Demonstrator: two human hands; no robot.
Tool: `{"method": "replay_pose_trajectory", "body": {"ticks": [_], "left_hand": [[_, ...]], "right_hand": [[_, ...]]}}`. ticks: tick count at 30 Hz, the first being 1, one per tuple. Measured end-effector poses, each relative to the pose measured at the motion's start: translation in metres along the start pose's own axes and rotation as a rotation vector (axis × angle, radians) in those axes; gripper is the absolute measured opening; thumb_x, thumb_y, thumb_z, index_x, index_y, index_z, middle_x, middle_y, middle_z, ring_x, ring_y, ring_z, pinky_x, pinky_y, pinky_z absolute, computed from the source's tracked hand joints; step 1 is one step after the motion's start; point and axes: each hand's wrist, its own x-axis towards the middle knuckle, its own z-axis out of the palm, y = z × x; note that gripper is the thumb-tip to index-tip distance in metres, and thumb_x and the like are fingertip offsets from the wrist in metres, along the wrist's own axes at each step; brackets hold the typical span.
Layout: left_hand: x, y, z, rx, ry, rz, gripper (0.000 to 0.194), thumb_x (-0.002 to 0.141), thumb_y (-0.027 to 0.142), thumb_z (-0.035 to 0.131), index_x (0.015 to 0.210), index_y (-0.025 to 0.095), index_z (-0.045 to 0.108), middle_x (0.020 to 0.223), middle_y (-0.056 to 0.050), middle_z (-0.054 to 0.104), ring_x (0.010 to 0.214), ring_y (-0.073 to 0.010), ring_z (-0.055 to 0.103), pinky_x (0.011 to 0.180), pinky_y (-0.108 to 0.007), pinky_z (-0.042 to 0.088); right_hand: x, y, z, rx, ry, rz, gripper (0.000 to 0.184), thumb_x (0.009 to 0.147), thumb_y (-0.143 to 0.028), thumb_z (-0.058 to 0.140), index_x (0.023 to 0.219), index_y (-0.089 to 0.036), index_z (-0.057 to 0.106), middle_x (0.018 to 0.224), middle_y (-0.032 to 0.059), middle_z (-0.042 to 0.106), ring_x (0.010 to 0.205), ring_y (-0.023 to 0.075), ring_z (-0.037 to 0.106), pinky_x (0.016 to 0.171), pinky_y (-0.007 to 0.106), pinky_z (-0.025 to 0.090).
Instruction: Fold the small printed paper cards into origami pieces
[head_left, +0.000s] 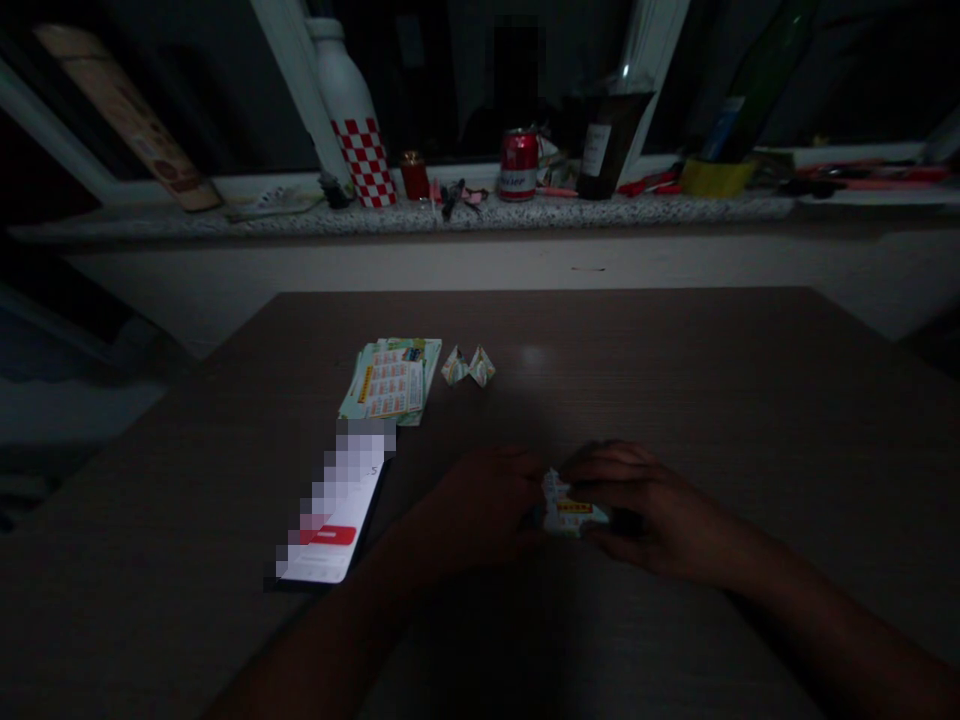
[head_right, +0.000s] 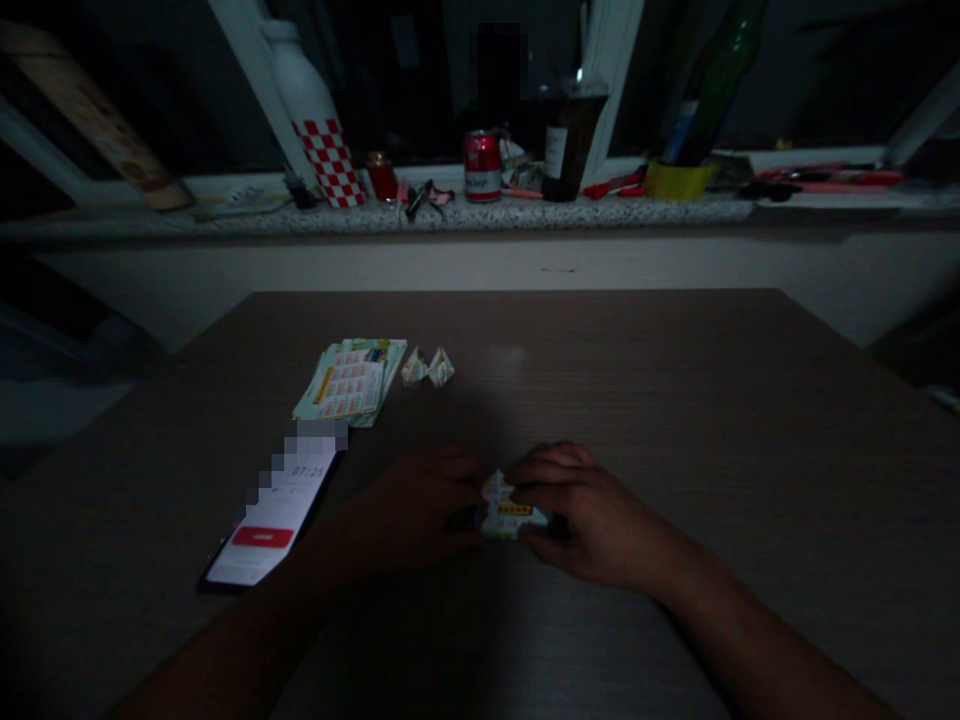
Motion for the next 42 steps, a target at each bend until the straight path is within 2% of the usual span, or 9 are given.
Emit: {"method": "replay_pose_trajectory", "body": {"ticks": [4,8,14,18,21,25,31,36,42], "left_hand": [[-0.001,0.0,-0.001,-0.002,-0.01,-0.014,0.019,0.08,0.033,0.064,0.091,0.018,0.064,0.094,-0.005,0.062,0.088,-0.021,0.057,0.078,-0.032,0.044],[0.001,0.002,-0.002,0.002,-0.027,-0.022,0.016,0.082,0.033,0.061,0.087,0.018,0.064,0.091,-0.004,0.061,0.087,-0.0207,0.058,0.078,-0.033,0.045],[0.003,0.003,-0.001,0.007,-0.013,-0.014,0.017,0.078,0.032,0.064,0.088,0.019,0.065,0.094,-0.004,0.062,0.089,-0.0217,0.058,0.078,-0.033,0.045],[0.003,0.002,0.003,-0.032,0.029,-0.02,0.022,0.077,0.038,0.065,0.086,0.018,0.065,0.091,-0.004,0.062,0.084,-0.0203,0.059,0.074,-0.032,0.045],[0.006,0.002,0.006,-0.096,0.098,-0.104,0.021,0.082,0.038,0.06,0.088,0.017,0.063,0.084,-0.002,0.064,0.077,-0.018,0.059,0.068,-0.029,0.045],[0.01,0.003,0.009,-0.221,0.227,-0.265,0.016,0.086,0.031,0.054,0.091,0.018,0.062,0.08,-0.001,0.066,0.071,-0.0155,0.061,0.063,-0.026,0.044],[0.012,0.009,0.013,-0.248,0.388,-0.106,0.009,0.081,0.02,0.055,0.082,0.016,0.063,0.073,-0.001,0.064,0.066,-0.0131,0.059,0.061,-0.023,0.042],[0.012,0.013,0.017,-0.167,0.512,0.021,0.006,0.078,0.018,0.056,0.08,0.015,0.061,0.072,-0.002,0.062,0.065,-0.0131,0.056,0.059,-0.024,0.04],[0.016,0.013,0.021,-0.162,0.588,0.121,0.008,0.08,0.019,0.052,0.075,0.016,0.058,0.07,-0.002,0.06,0.063,-0.012,0.054,0.057,-0.023,0.041]], "right_hand": [[0.0,0.001,0.001,0.018,0.001,0.007,0.031,0.077,-0.02,0.068,0.108,-0.023,0.066,0.109,0.005,0.067,0.106,0.0232,0.056,0.095,0.041,0.038],[0.002,0.005,0.011,0.013,0.092,0.047,0.017,0.084,-0.024,0.062,0.1,-0.024,0.068,0.103,0.0045,0.067,0.101,0.0209,0.058,0.093,0.04,0.041],[0.009,0.007,0.033,-0.039,0.224,0.167,0.028,0.082,-0.021,0.063,0.11,-0.021,0.063,0.114,0.0093,0.062,0.109,0.0254,0.054,0.092,0.044,0.042],[0.013,0.007,0.036,0.068,0.3,0.186,0.018,0.077,-0.015,0.066,0.094,-0.021,0.065,0.1,0.0062,0.067,0.098,0.0226,0.059,0.088,0.041,0.044],[0.014,0.005,0.033,0.17,0.345,0.188,0.009,0.077,-0.014,0.065,0.084,-0.021,0.064,0.082,0.0032,0.067,0.081,0.0193,0.061,0.077,0.037,0.047],[0.013,0.001,0.03,0.234,0.428,0.122,0.007,0.081,-0.015,0.061,0.082,-0.02,0.065,0.076,0.0032,0.066,0.073,0.0182,0.06,0.069,0.034,0.047],[0.011,-0.004,0.027,0.177,0.542,0.044,0.01,0.076,-0.011,0.063,0.077,-0.02,0.061,0.071,0.0014,0.063,0.073,0.0185,0.059,0.073,0.036,0.045],[0.012,-0.01,0.023,0.151,0.553,0.022,0.013,0.073,-0.009,0.061,0.072,-0.02,0.056,0.065,-0.0004,0.057,0.068,0.0172,0.055,0.07,0.035,0.044],[0.013,-0.016,0.021,0.19,0.555,0.021,0.015,0.07,-0.007,0.059,0.069,-0.02,0.052,0.063,-0.0011,0.052,0.063,0.0158,0.05,0.064,0.034,0.041]]}}
